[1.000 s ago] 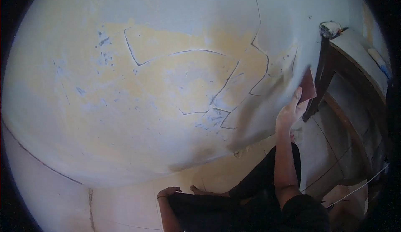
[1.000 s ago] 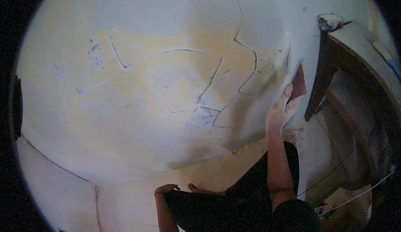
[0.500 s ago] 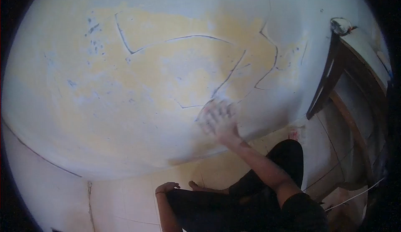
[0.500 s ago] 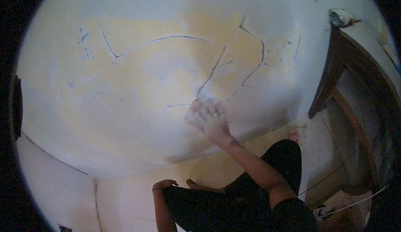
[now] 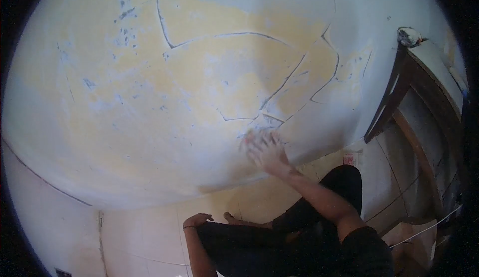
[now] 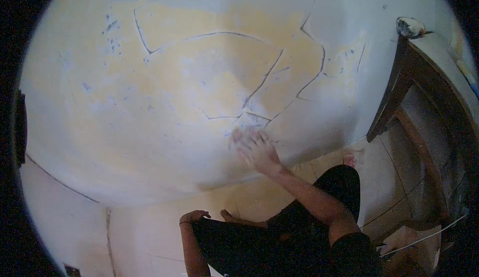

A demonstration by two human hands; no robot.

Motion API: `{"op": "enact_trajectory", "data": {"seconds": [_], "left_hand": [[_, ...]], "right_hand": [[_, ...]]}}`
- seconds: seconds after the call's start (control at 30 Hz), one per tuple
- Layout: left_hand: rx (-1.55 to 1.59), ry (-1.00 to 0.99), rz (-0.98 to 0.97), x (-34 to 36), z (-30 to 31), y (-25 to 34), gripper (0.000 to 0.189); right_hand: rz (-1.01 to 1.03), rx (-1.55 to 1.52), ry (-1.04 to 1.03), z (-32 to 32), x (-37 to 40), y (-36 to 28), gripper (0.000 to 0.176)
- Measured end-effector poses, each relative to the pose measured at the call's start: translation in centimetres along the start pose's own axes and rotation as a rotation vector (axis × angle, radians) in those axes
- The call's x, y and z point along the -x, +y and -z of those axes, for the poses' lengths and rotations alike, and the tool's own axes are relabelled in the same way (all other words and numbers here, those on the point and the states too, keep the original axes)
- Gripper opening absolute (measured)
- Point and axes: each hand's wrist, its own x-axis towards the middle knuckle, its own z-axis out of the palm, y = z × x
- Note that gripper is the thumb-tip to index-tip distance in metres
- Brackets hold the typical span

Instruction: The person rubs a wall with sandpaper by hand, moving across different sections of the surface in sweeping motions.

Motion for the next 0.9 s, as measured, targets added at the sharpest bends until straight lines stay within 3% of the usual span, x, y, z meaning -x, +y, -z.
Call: {"op": "enact_trajectory", "data": {"seconds": [0.07,0.13,0.17,0.23,0.27,0.37,0.43,0.53,0.67,0.73,0.8,0.9], "left_hand": [[0.091,0.007,0.045,2.1,1.0,3.0,0.039],[-0.018,-0.002,0.004,1.6,1.3,3.3,0.038],[-0.072,-0.004,-0.015,1.6,1.7,3.6,0.037],[0.046,-0.037,0.157,1.6,2.2,4.8,0.036],[0.103,-0.053,0.240,1.7,2.6,5.5,0.036],[-0.073,-0.036,-0.050,0.1,2.0,2.6,0.036],[-0.098,-0.023,-0.080,-0.7,0.9,1.2,0.037],[0.004,-0.018,0.035,-0.3,1.1,0.9,0.038],[0.070,-0.040,0.122,1.8,1.9,4.2,0.039],[0.076,-0.053,0.176,1.9,2.3,4.6,0.039],[0.088,-0.055,0.224,1.7,2.6,5.2,0.039],[0.131,-0.040,0.095,-1.5,0.5,0.6,0.038]], "right_hand": [[-0.157,0.101,0.097,7.2,-4.8,0.8,0.056],[-0.313,0.042,0.442,13.1,-9.1,1.9,0.058],[-0.333,0.072,0.505,13.4,-10.1,2.5,0.058],[-0.369,0.134,0.629,14.0,-11.2,3.1,0.060],[-0.355,0.133,0.563,12.8,-10.4,2.6,0.060],[-0.280,0.044,0.283,3.5,-3.1,0.0,0.056],[-0.225,0.008,0.254,-3.7,3.0,-0.4,0.051],[-0.266,0.023,0.257,0.0,-0.2,-0.1,0.051],[-0.354,0.054,0.606,13.4,-11.4,0.7,0.058],[-0.364,0.064,0.636,16.8,-13.9,1.3,0.061],[-0.365,0.069,0.631,16.8,-14.1,1.3,0.060],[-0.349,0.046,0.501,9.2,-9.1,0.2,0.054]]}}
